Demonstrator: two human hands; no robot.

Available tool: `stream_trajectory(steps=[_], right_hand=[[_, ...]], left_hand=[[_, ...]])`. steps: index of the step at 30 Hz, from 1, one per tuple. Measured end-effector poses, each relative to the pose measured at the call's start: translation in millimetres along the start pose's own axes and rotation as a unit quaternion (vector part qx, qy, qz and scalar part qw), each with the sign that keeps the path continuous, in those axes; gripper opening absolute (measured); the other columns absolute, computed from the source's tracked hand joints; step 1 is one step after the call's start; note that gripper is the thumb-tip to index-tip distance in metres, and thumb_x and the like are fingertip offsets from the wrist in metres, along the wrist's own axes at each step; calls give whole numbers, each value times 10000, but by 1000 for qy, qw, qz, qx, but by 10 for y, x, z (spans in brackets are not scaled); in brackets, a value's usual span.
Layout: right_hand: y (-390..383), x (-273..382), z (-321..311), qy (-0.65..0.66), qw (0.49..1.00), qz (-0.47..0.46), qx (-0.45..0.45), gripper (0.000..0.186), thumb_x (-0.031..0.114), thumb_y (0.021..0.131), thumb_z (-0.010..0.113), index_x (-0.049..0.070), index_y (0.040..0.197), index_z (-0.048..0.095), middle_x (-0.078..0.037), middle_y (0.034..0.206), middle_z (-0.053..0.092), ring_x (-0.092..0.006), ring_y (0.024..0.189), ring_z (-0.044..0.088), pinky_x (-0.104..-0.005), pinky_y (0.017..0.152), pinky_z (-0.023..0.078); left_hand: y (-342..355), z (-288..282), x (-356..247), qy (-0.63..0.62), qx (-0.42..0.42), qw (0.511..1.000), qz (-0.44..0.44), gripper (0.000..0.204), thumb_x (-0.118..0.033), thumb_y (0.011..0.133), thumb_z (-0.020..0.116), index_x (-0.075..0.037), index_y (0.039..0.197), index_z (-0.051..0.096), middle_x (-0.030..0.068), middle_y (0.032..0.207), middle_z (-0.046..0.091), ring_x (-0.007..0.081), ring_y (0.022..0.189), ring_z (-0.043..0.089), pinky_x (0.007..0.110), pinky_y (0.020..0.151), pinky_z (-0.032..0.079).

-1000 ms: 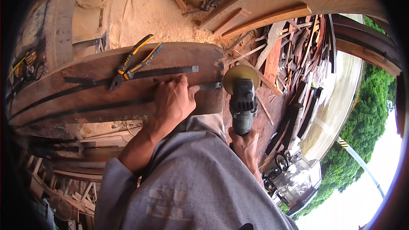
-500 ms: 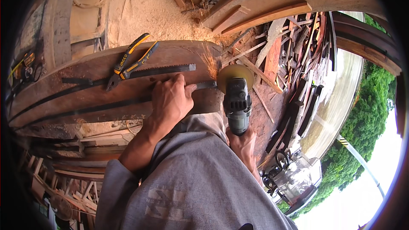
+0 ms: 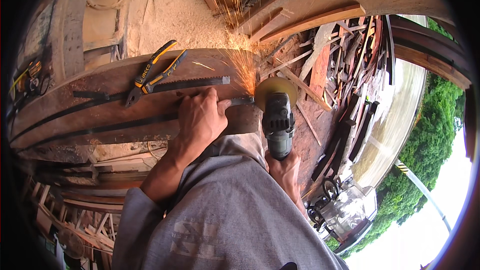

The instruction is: The person cuts a thin metal strip using an angle grinder. They hold the metal strip against a large wooden board by hand and guide the spinning cutting disc through the metal, creating sparks, before picking up the severed piece.

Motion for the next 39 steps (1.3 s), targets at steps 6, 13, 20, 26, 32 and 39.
stream_trajectory(steps=[6,13,20,26,32,39], right_hand=[[2,348,-70,-66,996,54,26,278,145,823,721,-54,1011,673,-236,782,716,-313,733,741,-425,687,565],[7,382,-60,-65,996,51,36,270,147,827,717,-52,1006,676,-230,767,713,-289,711,734,-419,676,566],[4,427,-77,-54,997,39,29,269,140,825,721,-56,1002,674,-223,766,712,-263,721,730,-410,681,562],[21,438,-100,-63,997,26,19,284,143,825,727,-59,1017,674,-225,780,716,-271,732,730,-418,695,560],[44,407,-98,-68,996,42,33,286,151,827,729,-64,1005,671,-224,771,713,-275,721,728,-414,687,560],[64,364,-107,-67,996,37,36,277,149,823,727,-77,972,667,-226,739,706,-287,684,722,-426,666,563]], left_hand=[[4,5,13,5,1,1000,-1,264,-218,896,775,-11,827,626,219,820,705,451,791,696,529,727,531],[16,28,17,-1,-4,1000,8,260,-203,887,779,-13,821,614,211,795,697,456,759,690,532,704,528],[3,-1,-4,-15,-16,1000,15,257,-196,883,781,-15,819,610,210,799,698,455,759,691,532,702,527],[3,10,17,-12,-24,1000,13,257,-189,876,783,-14,815,605,207,797,697,456,752,688,536,695,527],[0,3,22,-12,-25,999,16,255,-188,870,787,-14,815,608,197,788,693,457,740,683,538,692,525],[0,18,20,-16,-25,999,16,256,-193,870,788,-12,820,613,193,789,693,457,746,686,537,699,526]])
Point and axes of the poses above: each hand's wrist, its own y-axis towards the middle knuckle, its own z-axis out of the palm, x = y × z, the point moved 8 cm from there along y, towards the middle knuckle
